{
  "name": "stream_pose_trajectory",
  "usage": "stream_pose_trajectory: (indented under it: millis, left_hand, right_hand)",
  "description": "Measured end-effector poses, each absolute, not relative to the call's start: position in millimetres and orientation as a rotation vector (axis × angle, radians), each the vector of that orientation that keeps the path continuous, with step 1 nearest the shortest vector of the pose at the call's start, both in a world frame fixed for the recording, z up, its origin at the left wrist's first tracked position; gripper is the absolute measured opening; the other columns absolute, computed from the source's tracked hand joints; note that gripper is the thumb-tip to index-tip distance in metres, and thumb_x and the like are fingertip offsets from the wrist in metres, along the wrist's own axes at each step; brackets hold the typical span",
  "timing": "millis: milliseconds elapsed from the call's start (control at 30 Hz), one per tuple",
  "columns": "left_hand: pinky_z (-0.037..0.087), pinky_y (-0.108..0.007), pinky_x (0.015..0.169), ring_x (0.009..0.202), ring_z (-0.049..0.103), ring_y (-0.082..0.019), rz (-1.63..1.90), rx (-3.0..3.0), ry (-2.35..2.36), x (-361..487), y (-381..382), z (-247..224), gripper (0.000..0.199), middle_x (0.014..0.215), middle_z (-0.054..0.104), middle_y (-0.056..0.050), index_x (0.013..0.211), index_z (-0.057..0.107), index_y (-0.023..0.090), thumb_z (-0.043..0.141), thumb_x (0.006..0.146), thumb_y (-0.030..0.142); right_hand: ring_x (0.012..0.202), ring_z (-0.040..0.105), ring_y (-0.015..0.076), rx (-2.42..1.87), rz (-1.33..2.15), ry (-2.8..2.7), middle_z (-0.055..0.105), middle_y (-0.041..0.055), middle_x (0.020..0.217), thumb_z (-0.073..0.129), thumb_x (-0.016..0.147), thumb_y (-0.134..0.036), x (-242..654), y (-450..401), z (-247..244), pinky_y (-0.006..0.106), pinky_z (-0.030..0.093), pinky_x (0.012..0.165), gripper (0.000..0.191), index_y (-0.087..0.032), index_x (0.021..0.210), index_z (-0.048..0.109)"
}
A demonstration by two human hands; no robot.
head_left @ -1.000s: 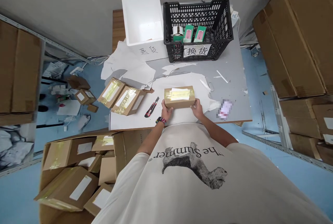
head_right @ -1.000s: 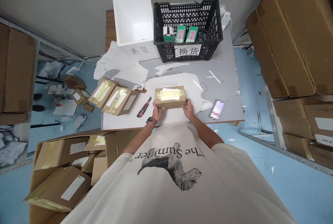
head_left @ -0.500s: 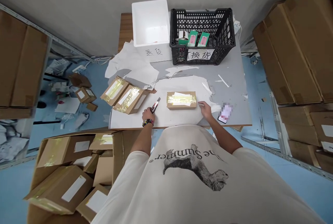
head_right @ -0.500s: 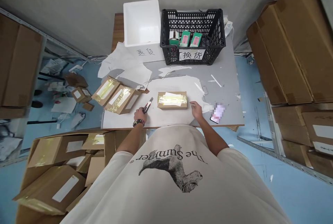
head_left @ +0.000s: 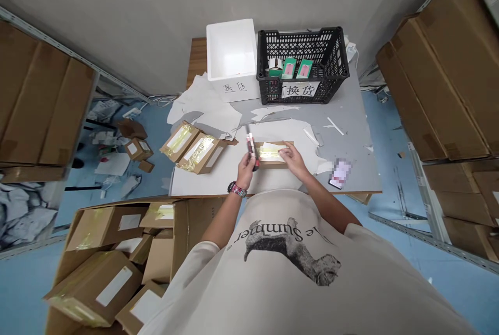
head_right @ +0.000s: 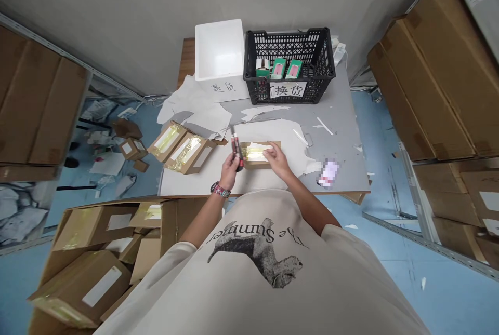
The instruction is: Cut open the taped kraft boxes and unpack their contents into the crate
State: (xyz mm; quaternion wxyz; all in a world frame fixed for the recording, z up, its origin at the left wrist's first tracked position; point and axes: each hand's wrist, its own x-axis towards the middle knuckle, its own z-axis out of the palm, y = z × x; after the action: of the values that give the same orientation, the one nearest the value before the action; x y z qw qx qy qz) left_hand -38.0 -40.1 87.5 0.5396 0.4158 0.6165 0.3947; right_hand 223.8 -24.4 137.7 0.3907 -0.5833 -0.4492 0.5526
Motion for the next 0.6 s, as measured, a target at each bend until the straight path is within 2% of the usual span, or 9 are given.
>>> stream_pose_trajectory:
  millis: [100, 200, 300, 367, 433, 500, 600]
  left_hand:
    - [0.063, -0.053, 0.113, 0.129, 0.077, -0.036, 0.874, 1.090, 1.417, -31, -45, 104, 0.071, 0.132, 0.085, -0.017, 0.139, 0.082, 0.019, 0.063, 0.107, 0.079]
    - [0.060, -0.054, 0.118, 0.139, 0.072, -0.037, 0.917, 1.161, 1.572, -41, -40, 107, 0.064, 0.151, 0.078, -0.017, 0.149, 0.079, 0.023, 0.073, 0.104, 0.067]
    - [0.061, -0.054, 0.115, 0.146, 0.067, -0.041, 0.865, 1.265, 1.629, -56, -27, 102, 0.085, 0.173, 0.062, -0.018, 0.171, 0.062, 0.029, 0.086, 0.095, 0.059]
    - [0.062, -0.055, 0.113, 0.149, 0.064, -0.044, 0.786, 1.329, 1.600, -62, -17, 96, 0.104, 0.182, 0.051, -0.018, 0.181, 0.049, 0.032, 0.093, 0.089, 0.055]
    - [0.062, -0.055, 0.115, 0.149, 0.065, -0.045, 0.698, 1.372, 1.520, -63, -7, 91, 0.112, 0.185, 0.048, -0.015, 0.183, 0.045, 0.034, 0.096, 0.085, 0.051]
    - [0.059, -0.055, 0.121, 0.151, 0.065, -0.044, 0.642, 1.384, 1.436, -61, 0, 86, 0.110, 0.184, 0.051, -0.009, 0.180, 0.051, 0.036, 0.098, 0.081, 0.048]
    - [0.056, -0.052, 0.128, 0.156, 0.062, -0.041, 0.647, 1.343, 1.405, -59, 3, 81, 0.104, 0.180, 0.058, -0.003, 0.172, 0.062, 0.039, 0.100, 0.076, 0.047]
  right_hand:
    - [0.097, 0.083, 0.0266, -1.307, 1.726, -0.999, 0.082, 0.0054, 0.106, 0.073, 0.097, -0.073, 206, -15, 141, 0.046, 0.072, 0.094, 0.067, -0.028, 0.145, 0.065]
    - [0.071, 0.075, 0.0217, -1.390, 1.664, -0.939, 0.072, -0.0030, 0.085, 0.073, 0.095, -0.078, 213, -10, 138, 0.042, 0.072, 0.076, 0.065, -0.028, 0.135, 0.062]
    - [0.064, 0.069, 0.0216, -1.581, 1.503, -1.129, 0.068, -0.0046, 0.079, 0.064, 0.101, -0.070, 239, -6, 138, 0.039, 0.069, 0.070, 0.057, -0.028, 0.141, 0.063]
    - [0.072, 0.074, 0.0254, -1.691, 1.402, -1.398, 0.075, 0.0000, 0.085, 0.058, 0.106, -0.058, 255, -3, 143, 0.042, 0.069, 0.079, 0.055, -0.027, 0.150, 0.064]
    - [0.091, 0.080, 0.0315, -1.764, 1.284, -1.732, 0.084, 0.0069, 0.103, 0.057, 0.107, -0.045, 265, 2, 151, 0.046, 0.067, 0.094, 0.057, -0.027, 0.160, 0.065]
    - [0.112, 0.080, 0.0370, -1.777, 1.179, -2.047, 0.086, 0.0116, 0.126, 0.059, 0.106, -0.037, 267, 7, 160, 0.048, 0.062, 0.105, 0.060, -0.028, 0.165, 0.065]
    - [0.124, 0.078, 0.0397, -1.704, 1.110, -2.357, 0.082, 0.0133, 0.143, 0.059, 0.108, -0.031, 255, 15, 173, 0.047, 0.059, 0.108, 0.058, -0.029, 0.166, 0.066]
